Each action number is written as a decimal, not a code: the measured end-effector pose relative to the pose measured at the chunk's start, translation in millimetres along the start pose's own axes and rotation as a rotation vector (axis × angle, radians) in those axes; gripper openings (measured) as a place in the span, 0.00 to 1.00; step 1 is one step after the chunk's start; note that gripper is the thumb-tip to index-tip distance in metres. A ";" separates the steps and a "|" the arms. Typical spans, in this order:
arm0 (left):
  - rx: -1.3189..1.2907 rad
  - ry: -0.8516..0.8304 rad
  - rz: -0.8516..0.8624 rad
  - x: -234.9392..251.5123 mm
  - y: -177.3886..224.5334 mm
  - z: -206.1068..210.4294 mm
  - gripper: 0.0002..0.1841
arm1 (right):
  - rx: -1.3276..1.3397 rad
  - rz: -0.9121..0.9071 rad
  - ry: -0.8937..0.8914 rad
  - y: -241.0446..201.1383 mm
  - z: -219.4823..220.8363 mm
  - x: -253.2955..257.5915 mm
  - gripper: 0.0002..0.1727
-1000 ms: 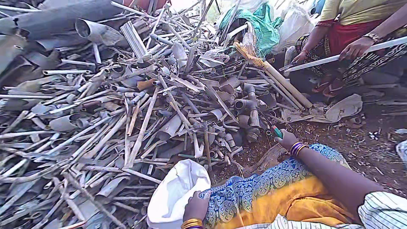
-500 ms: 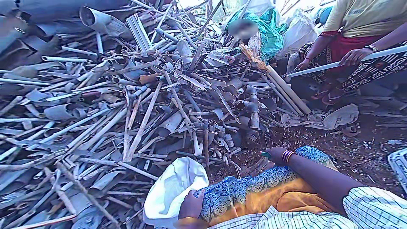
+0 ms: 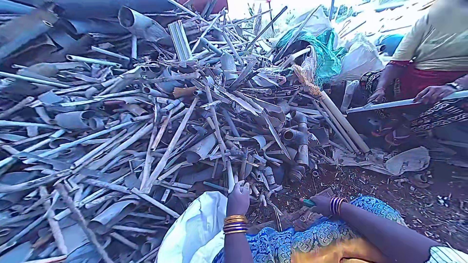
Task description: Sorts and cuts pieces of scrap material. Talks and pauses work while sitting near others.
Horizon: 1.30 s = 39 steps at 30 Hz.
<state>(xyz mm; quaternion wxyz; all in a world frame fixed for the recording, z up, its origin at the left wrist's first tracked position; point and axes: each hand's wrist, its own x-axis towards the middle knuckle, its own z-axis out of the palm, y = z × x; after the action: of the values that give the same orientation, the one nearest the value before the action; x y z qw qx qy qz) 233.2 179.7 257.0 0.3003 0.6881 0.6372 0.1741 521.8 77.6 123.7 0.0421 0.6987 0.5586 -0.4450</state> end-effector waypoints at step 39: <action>0.112 -0.543 -0.175 70.0 -10.8 62.8 0.35 | 0.978 -0.171 0.671 -86.2 -61.2 190.5 0.20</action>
<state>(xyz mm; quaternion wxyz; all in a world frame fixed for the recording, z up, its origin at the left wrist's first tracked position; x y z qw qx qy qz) 272.8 236.5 192.5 0.4353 0.6674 0.5991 -0.0783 482.7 285.3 70.9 -0.4989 0.6920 0.3261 -0.4073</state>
